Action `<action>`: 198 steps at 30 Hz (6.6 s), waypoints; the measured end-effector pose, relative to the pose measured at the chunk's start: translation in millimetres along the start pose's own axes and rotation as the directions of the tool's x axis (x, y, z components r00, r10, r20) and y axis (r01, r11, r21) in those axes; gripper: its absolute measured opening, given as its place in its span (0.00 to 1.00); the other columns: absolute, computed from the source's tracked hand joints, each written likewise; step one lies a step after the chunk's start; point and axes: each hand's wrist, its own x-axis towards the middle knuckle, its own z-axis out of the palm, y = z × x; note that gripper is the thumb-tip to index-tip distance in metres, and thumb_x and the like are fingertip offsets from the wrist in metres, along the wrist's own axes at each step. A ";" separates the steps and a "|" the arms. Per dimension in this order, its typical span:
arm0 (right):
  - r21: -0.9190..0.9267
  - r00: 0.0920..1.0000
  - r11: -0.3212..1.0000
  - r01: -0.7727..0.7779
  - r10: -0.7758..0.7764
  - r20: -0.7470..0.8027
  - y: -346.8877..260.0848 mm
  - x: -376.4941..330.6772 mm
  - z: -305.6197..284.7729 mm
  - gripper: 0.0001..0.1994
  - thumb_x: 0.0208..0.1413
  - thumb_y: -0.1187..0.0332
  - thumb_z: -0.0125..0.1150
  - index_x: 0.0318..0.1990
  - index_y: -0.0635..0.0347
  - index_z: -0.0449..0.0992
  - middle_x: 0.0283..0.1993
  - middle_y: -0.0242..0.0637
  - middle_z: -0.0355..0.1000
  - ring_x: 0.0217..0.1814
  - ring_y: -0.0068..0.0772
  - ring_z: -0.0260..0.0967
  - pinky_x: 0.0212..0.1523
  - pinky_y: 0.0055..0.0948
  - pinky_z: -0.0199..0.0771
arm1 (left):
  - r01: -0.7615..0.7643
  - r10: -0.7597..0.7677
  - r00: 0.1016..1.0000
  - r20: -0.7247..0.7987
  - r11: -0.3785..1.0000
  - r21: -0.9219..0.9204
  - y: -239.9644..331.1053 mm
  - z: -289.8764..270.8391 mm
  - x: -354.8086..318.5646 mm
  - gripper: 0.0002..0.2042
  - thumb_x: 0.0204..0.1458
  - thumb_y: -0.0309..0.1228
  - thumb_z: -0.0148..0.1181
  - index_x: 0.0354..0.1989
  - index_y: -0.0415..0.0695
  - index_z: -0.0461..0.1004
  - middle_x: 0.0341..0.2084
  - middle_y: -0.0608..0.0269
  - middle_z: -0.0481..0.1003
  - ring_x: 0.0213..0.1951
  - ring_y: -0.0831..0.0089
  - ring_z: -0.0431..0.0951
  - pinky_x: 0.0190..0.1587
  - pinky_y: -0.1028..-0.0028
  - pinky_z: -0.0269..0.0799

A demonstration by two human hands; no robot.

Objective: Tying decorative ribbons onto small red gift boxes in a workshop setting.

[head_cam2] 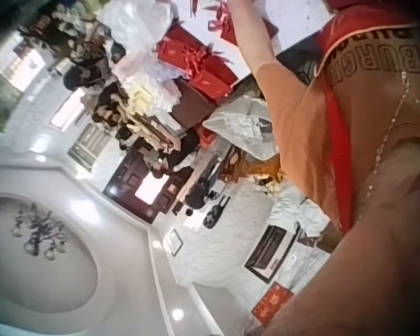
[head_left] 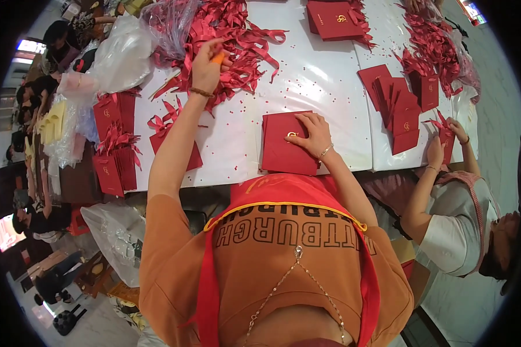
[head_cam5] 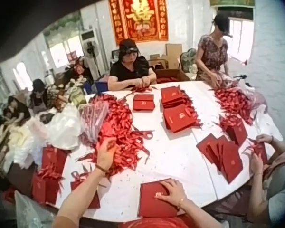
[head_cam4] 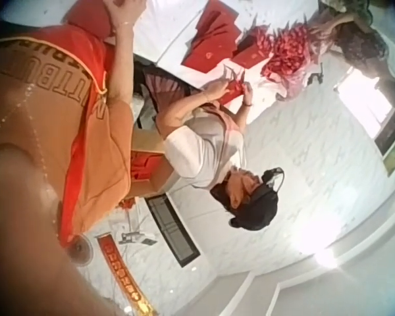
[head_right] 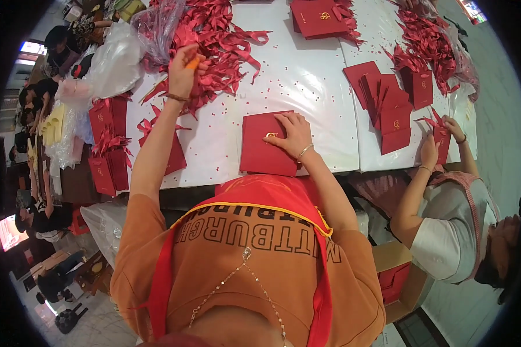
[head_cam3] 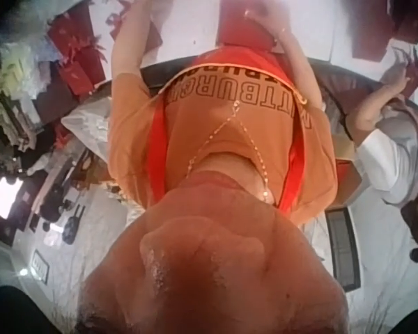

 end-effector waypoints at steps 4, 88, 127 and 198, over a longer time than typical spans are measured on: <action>0.002 1.000 1.000 0.008 -0.008 0.030 -2.5 0.8 -1.0 0.33 0.35 0.45 0.64 0.49 0.53 0.68 0.50 0.37 0.64 0.53 0.44 0.57 0.52 0.38 0.58 | 0.338 -0.304 0.941 0.149 0.866 -0.369 66.2 -14.0 -3.1 0.16 0.50 0.20 0.46 0.49 0.42 0.64 0.26 0.63 0.72 0.18 0.84 0.65 0.19 0.85 0.60; 0.270 0.848 0.952 -0.141 -0.025 0.529 -39.9 43.8 -25.5 0.18 0.40 0.64 0.63 0.42 0.52 0.73 0.32 0.38 0.72 0.37 0.39 0.70 0.38 0.34 0.67 | 0.124 -0.249 0.934 0.256 0.898 0.422 56.4 76.5 -149.1 0.05 0.42 0.24 0.51 0.27 0.39 0.71 0.19 0.50 0.74 0.25 0.54 0.74 0.28 0.62 0.69; 0.063 0.939 0.987 0.151 -0.163 0.302 -51.4 32.0 -41.4 0.12 0.43 0.61 0.61 0.34 0.52 0.69 0.25 0.32 0.72 0.32 0.37 0.69 0.33 0.37 0.60 | 0.147 -0.354 0.803 0.479 0.897 0.417 40.3 47.7 -118.6 0.12 0.45 0.39 0.59 0.26 0.42 0.70 0.29 0.63 0.67 0.37 0.66 0.67 0.41 0.70 0.62; 0.090 0.982 0.993 0.080 -0.094 0.164 -27.2 22.3 -56.8 0.15 0.33 0.68 0.68 0.32 0.57 0.71 0.36 0.38 0.64 0.39 0.40 0.62 0.37 0.32 0.66 | -0.299 -0.254 0.755 0.604 0.687 0.662 37.7 51.2 -122.3 0.09 0.47 0.29 0.49 0.36 0.45 0.74 0.32 0.62 0.71 0.38 0.63 0.68 0.39 0.62 0.59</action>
